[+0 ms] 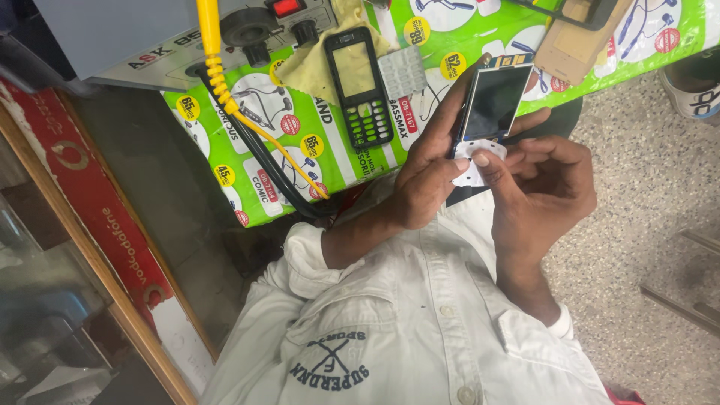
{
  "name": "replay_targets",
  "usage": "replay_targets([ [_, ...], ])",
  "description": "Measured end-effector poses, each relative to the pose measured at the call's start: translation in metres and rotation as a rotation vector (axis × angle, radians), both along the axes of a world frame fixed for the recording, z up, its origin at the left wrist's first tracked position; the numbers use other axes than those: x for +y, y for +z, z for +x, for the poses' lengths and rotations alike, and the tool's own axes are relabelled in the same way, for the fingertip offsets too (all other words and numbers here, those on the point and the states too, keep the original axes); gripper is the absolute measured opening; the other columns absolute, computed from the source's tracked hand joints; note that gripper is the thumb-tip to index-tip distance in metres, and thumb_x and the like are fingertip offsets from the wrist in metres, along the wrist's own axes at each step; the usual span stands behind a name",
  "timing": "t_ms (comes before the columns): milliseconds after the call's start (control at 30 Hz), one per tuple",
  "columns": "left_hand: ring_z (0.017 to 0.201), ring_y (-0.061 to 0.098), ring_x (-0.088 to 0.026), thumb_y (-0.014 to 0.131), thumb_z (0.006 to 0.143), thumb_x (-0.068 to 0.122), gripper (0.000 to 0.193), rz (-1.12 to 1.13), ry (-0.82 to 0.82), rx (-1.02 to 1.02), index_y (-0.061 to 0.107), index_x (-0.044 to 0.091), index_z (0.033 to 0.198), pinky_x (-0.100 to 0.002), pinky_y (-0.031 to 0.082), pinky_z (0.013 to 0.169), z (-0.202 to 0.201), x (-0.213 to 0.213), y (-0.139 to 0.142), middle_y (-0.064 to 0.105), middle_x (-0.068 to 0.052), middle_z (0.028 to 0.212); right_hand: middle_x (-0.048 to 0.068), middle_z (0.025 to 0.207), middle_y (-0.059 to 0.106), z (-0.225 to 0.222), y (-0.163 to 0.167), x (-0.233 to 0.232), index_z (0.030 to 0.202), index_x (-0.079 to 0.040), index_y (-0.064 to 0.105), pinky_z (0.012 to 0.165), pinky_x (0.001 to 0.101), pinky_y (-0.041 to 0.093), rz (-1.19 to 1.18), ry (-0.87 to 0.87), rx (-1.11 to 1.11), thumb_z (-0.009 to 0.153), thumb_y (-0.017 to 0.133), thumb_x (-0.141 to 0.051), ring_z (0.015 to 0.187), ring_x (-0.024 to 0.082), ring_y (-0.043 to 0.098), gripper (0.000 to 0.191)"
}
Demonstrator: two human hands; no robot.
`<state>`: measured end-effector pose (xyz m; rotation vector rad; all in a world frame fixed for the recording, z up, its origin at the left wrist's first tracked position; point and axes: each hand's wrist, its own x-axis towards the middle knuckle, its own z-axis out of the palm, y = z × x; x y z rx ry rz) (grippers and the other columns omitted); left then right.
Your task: The person uses a soldering iron on a small circuit board, then disassembles a feature phone with a screwdriver, removes the battery, and reassembles the phone. The work is performed on a cluttered workbench with various tools and parts visible.
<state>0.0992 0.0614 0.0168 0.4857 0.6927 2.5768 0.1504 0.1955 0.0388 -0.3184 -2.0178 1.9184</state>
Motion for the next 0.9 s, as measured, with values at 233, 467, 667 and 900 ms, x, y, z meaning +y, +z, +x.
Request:
replay_targets([
  [233,0.150,0.037,-0.035,0.035,0.106,-0.003,0.073,-0.073,0.029,0.055,0.000,0.011,0.169,-0.045,0.031,0.130,0.002,0.001,-0.003,0.025,-0.016,0.165,0.008,0.102,0.067,0.001,0.001,-0.002,0.114,0.002,0.056,0.079,0.0206,0.057,-0.016,-0.008,0.007,0.098,0.086,0.014,0.086,0.009,0.068,0.036],
  [467,0.148,0.040,-0.034,0.031,0.108,-0.001,0.071,-0.140,0.064,0.114,-0.003,0.012,0.169,-0.044,0.033,0.129,0.003,0.002,-0.006,0.029,-0.017,0.163,0.009,0.104,0.068,0.001,0.005,-0.002,0.115,0.001,0.057,0.066,0.0215,0.059,0.066,0.002,-0.047,0.097,0.085,0.012,0.079,0.009,0.069,0.035],
  [667,0.149,0.038,-0.033,0.032,0.107,0.001,0.072,-0.057,0.057,0.102,-0.003,0.013,0.169,-0.043,0.028,0.131,0.001,0.002,-0.006,0.026,-0.014,0.165,0.009,0.087,0.068,-0.001,0.011,0.011,0.116,0.004,0.063,0.055,0.0187,0.045,-0.020,-0.075,-0.128,0.101,0.085,0.006,0.067,0.008,0.061,0.026],
  [900,0.149,0.038,-0.036,0.033,0.107,0.004,0.073,-0.075,0.030,0.073,-0.005,0.012,0.169,-0.041,0.037,0.122,0.000,-0.001,-0.003,0.024,-0.016,0.166,0.012,0.087,0.072,-0.006,0.008,0.017,0.106,0.007,0.072,0.061,0.0250,0.052,-0.090,-0.017,-0.253,0.095,0.082,0.003,0.070,0.013,0.066,0.016],
])
